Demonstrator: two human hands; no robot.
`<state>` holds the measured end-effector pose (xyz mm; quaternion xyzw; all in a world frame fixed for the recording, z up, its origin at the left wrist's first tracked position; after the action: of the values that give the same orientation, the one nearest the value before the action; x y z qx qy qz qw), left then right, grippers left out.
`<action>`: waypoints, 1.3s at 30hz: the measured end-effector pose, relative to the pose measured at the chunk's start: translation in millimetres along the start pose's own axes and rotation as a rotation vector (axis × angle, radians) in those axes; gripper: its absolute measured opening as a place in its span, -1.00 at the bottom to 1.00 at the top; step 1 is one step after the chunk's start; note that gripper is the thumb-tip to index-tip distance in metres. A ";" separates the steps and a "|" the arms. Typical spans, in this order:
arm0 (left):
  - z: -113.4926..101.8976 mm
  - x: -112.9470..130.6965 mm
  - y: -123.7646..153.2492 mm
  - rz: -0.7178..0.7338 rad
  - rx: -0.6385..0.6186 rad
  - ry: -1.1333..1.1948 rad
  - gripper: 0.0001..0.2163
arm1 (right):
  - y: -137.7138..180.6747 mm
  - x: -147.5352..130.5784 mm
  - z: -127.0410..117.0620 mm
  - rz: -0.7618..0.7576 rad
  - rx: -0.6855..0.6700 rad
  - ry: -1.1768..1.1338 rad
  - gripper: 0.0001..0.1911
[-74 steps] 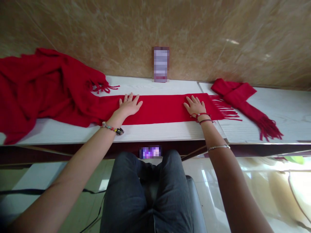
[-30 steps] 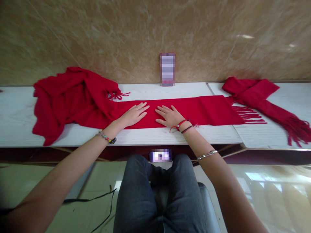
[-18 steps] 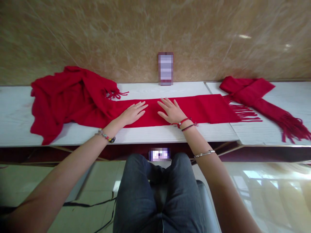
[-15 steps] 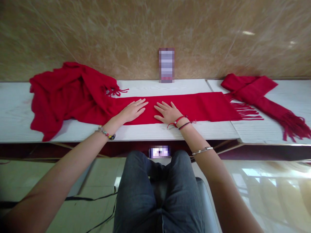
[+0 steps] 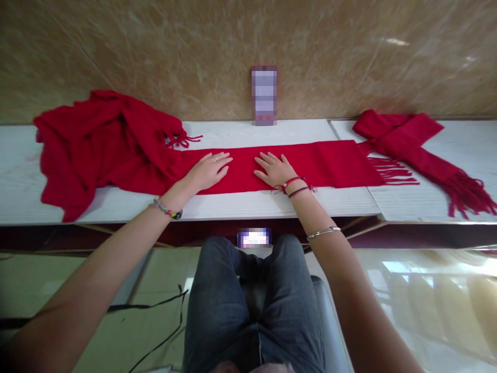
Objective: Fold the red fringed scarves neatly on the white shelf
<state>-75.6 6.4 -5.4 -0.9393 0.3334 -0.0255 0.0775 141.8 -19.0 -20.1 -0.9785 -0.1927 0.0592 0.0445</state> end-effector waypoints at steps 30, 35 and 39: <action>-63.1 -106.2 107.1 -0.067 -0.009 -0.317 -0.68 | 0.5 -1.1 -0.8 0.021 -0.017 -0.006 -0.44; -82.4 -104.7 102.6 -0.107 0.113 -0.343 -0.62 | 0.2 -1.0 -1.7 0.030 -0.037 -0.003 -0.44; -61.6 -105.8 109.6 0.010 -0.194 -0.267 -0.55 | 0.1 -0.8 -1.5 0.025 -0.037 -0.002 -0.45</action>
<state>-232.1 -18.8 38.0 -0.9357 0.3256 0.1323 0.0301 141.3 -19.5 -18.5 -0.9814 -0.1815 0.0569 0.0253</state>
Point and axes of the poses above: each hand's wrist, its own y-axis away from the middle knuckle, its own z-axis out of the palm, x = y × z, the point moved 2 cm from there along -y, towards the middle knuckle
